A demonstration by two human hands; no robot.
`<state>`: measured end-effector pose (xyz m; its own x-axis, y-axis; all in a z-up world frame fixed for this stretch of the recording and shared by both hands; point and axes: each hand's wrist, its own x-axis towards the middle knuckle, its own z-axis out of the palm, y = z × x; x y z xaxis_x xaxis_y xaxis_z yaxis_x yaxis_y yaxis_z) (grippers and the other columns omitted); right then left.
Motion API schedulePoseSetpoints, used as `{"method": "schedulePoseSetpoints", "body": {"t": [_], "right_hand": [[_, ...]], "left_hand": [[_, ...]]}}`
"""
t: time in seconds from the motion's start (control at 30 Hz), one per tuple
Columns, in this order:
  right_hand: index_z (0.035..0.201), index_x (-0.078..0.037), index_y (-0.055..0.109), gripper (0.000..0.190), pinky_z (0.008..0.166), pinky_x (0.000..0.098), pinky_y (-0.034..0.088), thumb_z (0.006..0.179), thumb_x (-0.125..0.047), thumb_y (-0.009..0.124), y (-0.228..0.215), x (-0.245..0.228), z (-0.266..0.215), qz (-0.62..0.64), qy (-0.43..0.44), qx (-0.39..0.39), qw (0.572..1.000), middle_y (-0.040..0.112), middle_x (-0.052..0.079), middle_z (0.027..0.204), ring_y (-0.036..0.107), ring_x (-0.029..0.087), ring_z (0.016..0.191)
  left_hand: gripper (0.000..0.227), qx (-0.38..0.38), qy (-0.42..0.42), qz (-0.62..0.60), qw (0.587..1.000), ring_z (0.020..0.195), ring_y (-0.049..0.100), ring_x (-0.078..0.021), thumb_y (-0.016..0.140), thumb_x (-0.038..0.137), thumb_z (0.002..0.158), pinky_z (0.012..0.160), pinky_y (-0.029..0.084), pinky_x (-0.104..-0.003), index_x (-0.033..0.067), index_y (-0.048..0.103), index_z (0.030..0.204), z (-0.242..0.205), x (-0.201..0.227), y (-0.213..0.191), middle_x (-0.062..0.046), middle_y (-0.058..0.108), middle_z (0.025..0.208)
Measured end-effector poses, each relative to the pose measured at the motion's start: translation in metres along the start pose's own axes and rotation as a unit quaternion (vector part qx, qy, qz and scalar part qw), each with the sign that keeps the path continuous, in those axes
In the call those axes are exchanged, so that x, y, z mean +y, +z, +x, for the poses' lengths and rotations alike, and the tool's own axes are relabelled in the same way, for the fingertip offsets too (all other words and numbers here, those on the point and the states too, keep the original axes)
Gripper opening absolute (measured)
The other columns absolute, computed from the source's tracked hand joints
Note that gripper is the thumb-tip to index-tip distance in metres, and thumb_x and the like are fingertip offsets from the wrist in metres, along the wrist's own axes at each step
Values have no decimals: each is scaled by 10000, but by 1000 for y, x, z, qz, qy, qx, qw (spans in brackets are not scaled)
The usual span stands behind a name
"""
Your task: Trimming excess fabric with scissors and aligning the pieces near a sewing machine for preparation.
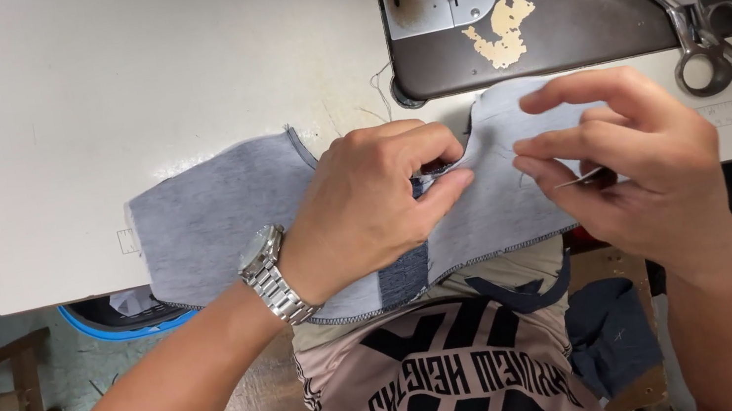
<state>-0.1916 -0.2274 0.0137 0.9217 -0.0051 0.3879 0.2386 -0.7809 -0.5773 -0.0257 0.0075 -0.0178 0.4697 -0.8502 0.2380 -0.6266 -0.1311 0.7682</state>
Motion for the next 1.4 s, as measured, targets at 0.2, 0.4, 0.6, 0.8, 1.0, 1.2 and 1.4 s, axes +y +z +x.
{"method": "schedulePoseSetpoints", "body": {"t": [0.2, 0.4, 0.6, 0.8, 1.0, 1.2, 1.4], "right_hand": [[1008, 6, 684, 182, 620, 239, 411, 1155, -48, 777, 20, -19, -20, 184, 147, 47, 971, 851, 226, 1256, 473, 86, 644], [1268, -59, 874, 182, 603, 305, 542, 1151, -140, 986, 28, -2, 4, -31, 3, -56, 998, 794, 160, 1467, 707, 138, 707], [1315, -15, 941, 134, 641, 259, 510, 1192, 33, 921, 17, -6, 4, -6, -34, -14, 999, 830, 259, 1487, 487, 88, 585], [1059, -4, 834, 76, 580, 171, 569, 1092, 58, 806, 25, -14, -13, 197, 6, -18, 980, 891, 226, 1321, 795, 91, 776], [1342, 30, 813, 93, 812, 389, 556, 1312, 93, 752, -5, 52, -60, -111, 163, 49, 979, 854, 163, 1264, 701, 236, 865], [1739, -30, 695, 989, 1267, 509, 654, 923, -492, 1012, -11, 12, 27, 11, -2, -177, 984, 768, 257, 1730, 784, 379, 1550], [1248, -169, 900, 241, 725, 339, 655, 1052, -297, 954, -8, 33, 43, 57, 66, -271, 959, 917, -44, 1067, 856, 153, 915]], "left_hand": [[235, 7, -14, 4, 1000, 663, 577, -218, 831, 218, 1106, 625, 449, -439, 122, 692, 943, -3, 2, 6, -4, 635, 767], [80, 2, 12, -13, 1000, 772, 737, -240, 808, 147, 1118, 665, 555, -431, 76, 841, 1103, -8, 0, 2, -43, 809, 949], [149, -27, -12, -6, 1000, 803, 732, -209, 841, 226, 1128, 743, 569, -410, 81, 860, 1106, -19, -1, -13, -27, 832, 962], [96, -14, 14, -33, 999, 654, 589, -153, 912, 167, 1091, 582, 459, -362, 118, 845, 1041, -11, 4, 2, -2, 744, 880], [262, 4, -6, 102, 995, 611, 599, -226, 906, 150, 1105, 522, 449, -427, 94, 738, 912, -20, -10, 1, -21, 639, 788], [196, -55, 84, 24, 995, 691, 620, -225, 942, 115, 1072, 567, 484, -403, 89, 764, 995, 2, 8, 0, -42, 694, 849], [171, -156, -62, -12, 986, 899, 791, -206, 884, 319, 1109, 863, 608, -417, 150, 905, 1089, 0, 0, -43, -6, 905, 989]]}}
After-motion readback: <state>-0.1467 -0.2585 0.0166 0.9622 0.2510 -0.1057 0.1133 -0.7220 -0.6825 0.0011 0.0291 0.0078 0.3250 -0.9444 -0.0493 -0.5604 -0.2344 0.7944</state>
